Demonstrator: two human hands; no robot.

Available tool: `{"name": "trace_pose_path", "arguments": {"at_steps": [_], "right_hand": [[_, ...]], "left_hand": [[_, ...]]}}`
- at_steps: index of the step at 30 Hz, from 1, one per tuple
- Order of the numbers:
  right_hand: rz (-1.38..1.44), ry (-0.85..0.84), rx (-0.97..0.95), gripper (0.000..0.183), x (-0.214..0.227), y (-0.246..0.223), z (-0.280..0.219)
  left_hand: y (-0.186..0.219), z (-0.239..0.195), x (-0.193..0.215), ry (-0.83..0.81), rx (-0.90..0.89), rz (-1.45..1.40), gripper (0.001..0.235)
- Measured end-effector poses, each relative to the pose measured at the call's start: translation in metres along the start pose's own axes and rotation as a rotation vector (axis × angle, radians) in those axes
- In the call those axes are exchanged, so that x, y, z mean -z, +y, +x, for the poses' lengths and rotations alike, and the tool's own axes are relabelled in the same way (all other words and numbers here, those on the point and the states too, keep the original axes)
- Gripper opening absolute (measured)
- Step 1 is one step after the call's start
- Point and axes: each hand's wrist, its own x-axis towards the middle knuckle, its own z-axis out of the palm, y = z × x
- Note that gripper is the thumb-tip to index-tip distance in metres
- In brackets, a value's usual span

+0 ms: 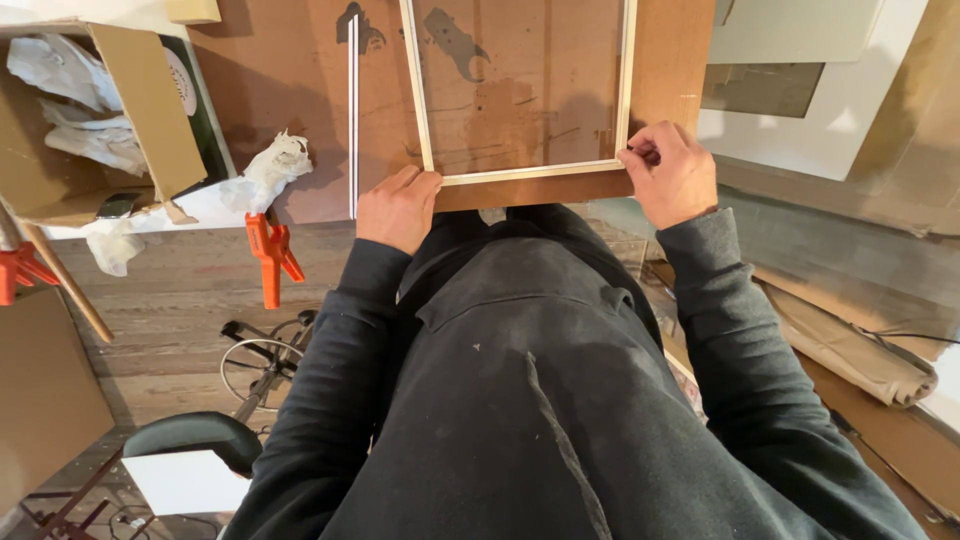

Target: Assembling a picture frame by placing thin wooden strips or spacers onto a piece of glass within the frame.

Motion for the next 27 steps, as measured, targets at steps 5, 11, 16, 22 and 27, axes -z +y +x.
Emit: {"name": "trace_pose_path", "arguments": {"at_steps": [5, 11, 16, 22, 27], "right_hand": [[0.078, 0.013, -0.071, 0.025, -0.004, 0.003, -0.002], [0.165, 0.002, -0.159, 0.031, -0.016, 0.018, -0.02], [0.184, 0.018, -0.194, 0.03, -0.019, 0.025, -0.03], [0.176, -0.007, -0.242, 0.028, -0.015, 0.017, -0.026], [0.18, -0.02, -0.255, 0.026, -0.015, 0.018, -0.025]], "left_hand": [[0.001, -0.003, 0.001, 0.049, 0.05, -0.079, 0.009], [-0.026, -0.021, 0.001, 0.146, 0.396, -0.095, 0.02], [-0.046, -0.031, 0.014, 0.309, 0.494, 0.033, 0.025], [-0.059, -0.031, 0.007, 0.255, 0.542, 0.104, 0.012], [-0.05, -0.021, 0.015, 0.216, 0.605, 0.099, 0.015]]}}
